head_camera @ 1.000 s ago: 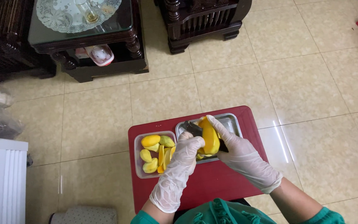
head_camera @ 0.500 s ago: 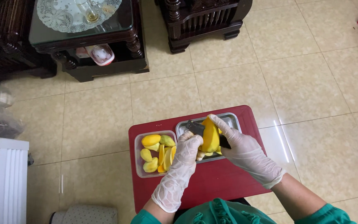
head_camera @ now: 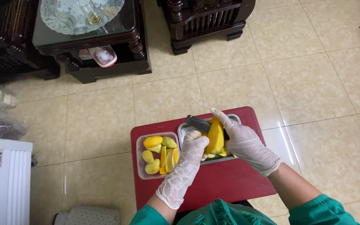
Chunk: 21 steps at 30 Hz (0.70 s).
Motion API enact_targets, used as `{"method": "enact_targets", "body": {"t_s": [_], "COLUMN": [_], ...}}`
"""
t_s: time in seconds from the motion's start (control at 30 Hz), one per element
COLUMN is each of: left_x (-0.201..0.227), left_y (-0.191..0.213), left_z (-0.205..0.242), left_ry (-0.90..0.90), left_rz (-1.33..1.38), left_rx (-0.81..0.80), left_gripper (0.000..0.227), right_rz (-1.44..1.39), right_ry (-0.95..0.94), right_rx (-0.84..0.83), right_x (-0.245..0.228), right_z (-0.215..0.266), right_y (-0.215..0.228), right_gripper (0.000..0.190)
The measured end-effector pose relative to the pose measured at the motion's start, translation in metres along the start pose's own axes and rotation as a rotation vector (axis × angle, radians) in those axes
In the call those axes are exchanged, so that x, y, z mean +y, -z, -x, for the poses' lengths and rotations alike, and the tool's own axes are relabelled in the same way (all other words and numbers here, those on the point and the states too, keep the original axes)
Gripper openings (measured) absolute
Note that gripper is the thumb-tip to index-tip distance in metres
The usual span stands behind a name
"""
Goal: Peeling and slicing mangoes with a knife and placing them into a tray
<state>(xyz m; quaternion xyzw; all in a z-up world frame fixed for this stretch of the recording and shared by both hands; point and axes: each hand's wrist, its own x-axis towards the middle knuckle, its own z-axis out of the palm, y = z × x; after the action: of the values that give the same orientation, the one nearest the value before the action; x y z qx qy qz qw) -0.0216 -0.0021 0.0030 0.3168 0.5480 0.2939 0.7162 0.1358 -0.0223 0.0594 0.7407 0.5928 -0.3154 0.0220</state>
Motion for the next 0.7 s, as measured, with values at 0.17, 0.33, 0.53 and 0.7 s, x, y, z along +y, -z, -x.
{"method": "enact_targets", "body": {"t_s": [0.17,0.33,0.53,0.7], "left_x": [-0.038,-0.020,-0.031,-0.070], "left_y": [0.017,0.006,-0.001,0.017], "left_z": [-0.034,-0.012,-0.006,-0.031], "left_ry": [0.015,0.013,0.052,0.059], "left_rz": [-0.005,-0.124,-0.351,0.184], "left_rx": [0.003,0.020,0.094,-0.183], "left_gripper": [0.023,0.035,0.042,0.054], "right_rz": [-0.049,-0.063,-0.069,0.003], "right_ry": [-0.036,-0.044,-0.002,0.078], "right_rx": [-0.009,-0.045,-0.013,0.081], "right_x": [0.000,0.000,0.009,0.013], "right_z": [0.013,0.012,-0.004,-0.004], "right_y": [0.010,0.009,-0.008,-0.011], "right_gripper": [0.098,0.099,0.083,0.073]}}
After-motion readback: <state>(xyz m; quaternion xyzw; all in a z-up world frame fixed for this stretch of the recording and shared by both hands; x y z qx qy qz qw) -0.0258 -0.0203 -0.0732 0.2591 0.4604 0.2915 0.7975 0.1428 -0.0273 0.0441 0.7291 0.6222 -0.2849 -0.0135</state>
